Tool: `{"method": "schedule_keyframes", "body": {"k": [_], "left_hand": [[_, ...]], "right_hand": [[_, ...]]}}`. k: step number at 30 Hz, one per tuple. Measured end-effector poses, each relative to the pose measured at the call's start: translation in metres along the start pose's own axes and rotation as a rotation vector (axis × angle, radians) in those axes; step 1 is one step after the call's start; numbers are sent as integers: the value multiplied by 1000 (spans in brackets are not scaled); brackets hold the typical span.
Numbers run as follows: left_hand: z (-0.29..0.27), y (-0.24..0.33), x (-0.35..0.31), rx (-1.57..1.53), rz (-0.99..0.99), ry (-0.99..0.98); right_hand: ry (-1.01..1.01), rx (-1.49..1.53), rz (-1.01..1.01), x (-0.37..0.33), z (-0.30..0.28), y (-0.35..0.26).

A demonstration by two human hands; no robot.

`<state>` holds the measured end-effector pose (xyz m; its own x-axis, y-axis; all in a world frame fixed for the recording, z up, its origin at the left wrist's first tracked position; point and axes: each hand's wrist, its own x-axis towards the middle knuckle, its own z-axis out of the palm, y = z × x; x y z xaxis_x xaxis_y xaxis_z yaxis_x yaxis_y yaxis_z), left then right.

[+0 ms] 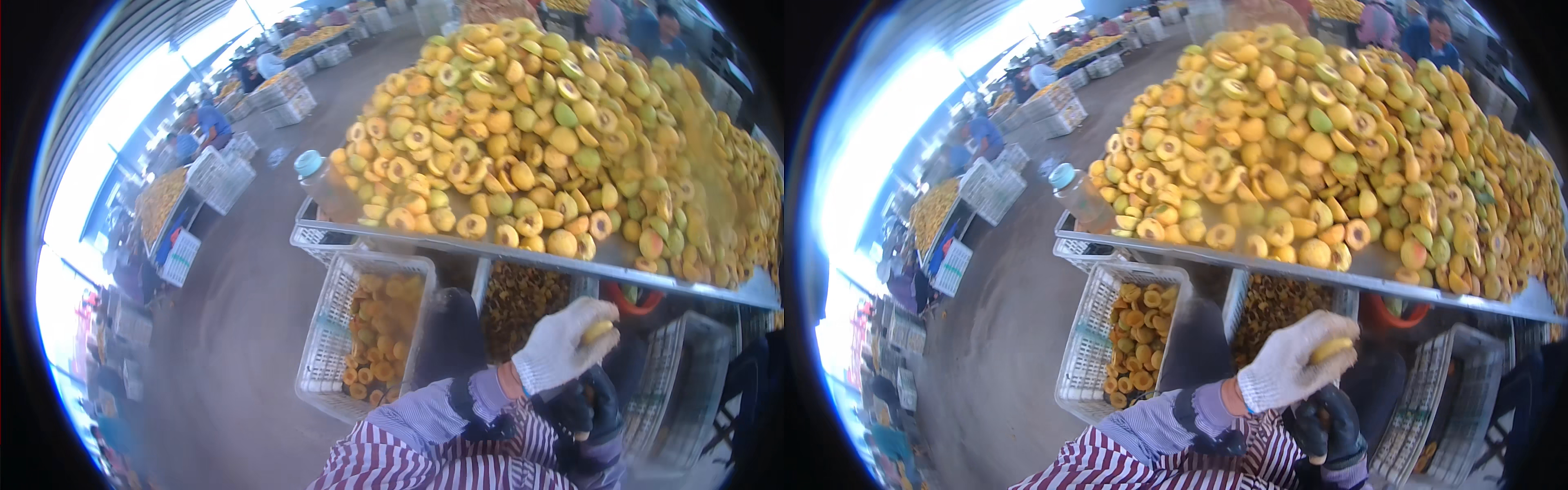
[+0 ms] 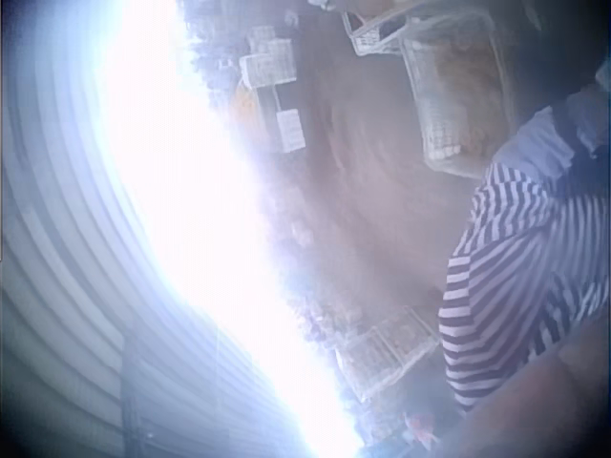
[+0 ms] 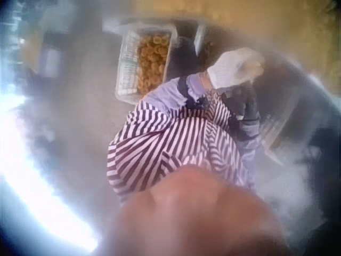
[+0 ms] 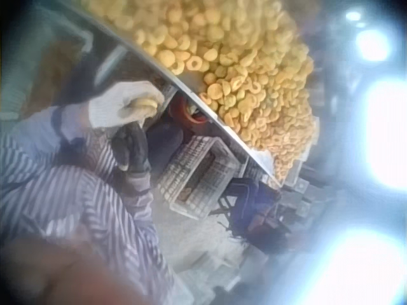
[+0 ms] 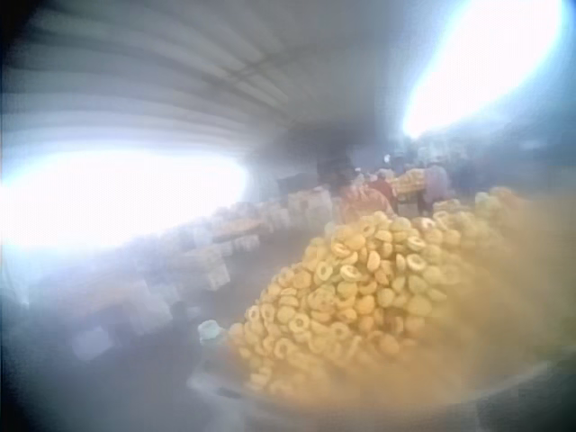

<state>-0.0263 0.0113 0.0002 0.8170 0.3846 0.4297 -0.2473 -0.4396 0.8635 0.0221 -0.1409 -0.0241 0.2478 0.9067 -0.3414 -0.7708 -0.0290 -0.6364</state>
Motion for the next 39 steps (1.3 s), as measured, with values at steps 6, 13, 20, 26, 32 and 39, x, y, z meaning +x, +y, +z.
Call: {"method": "schedule_keyframes", "body": {"k": [6, 13, 20, 26, 32, 39], "left_hand": [[1, -11, -15, -625, -425, 97], [8, -2, -12, -637, -557, 141], [0, -11, -11, -66, -36, 10], [-4, -11, -10, 222, 305, -81], [0, -20, -8, 186, 451, -88], [3, -9, -7, 262, 362, -168]], "right_hand": [[10, -368, -48, 10, 9, -2], [209, -231, 45, 9, 22, -1], [55, -264, 79, 5, 14, -7], [-24, -340, 18, 4, 3, -2], [-110, -474, -88, 4, -7, -4], [-144, -748, -293, 4, -19, -2]]}}
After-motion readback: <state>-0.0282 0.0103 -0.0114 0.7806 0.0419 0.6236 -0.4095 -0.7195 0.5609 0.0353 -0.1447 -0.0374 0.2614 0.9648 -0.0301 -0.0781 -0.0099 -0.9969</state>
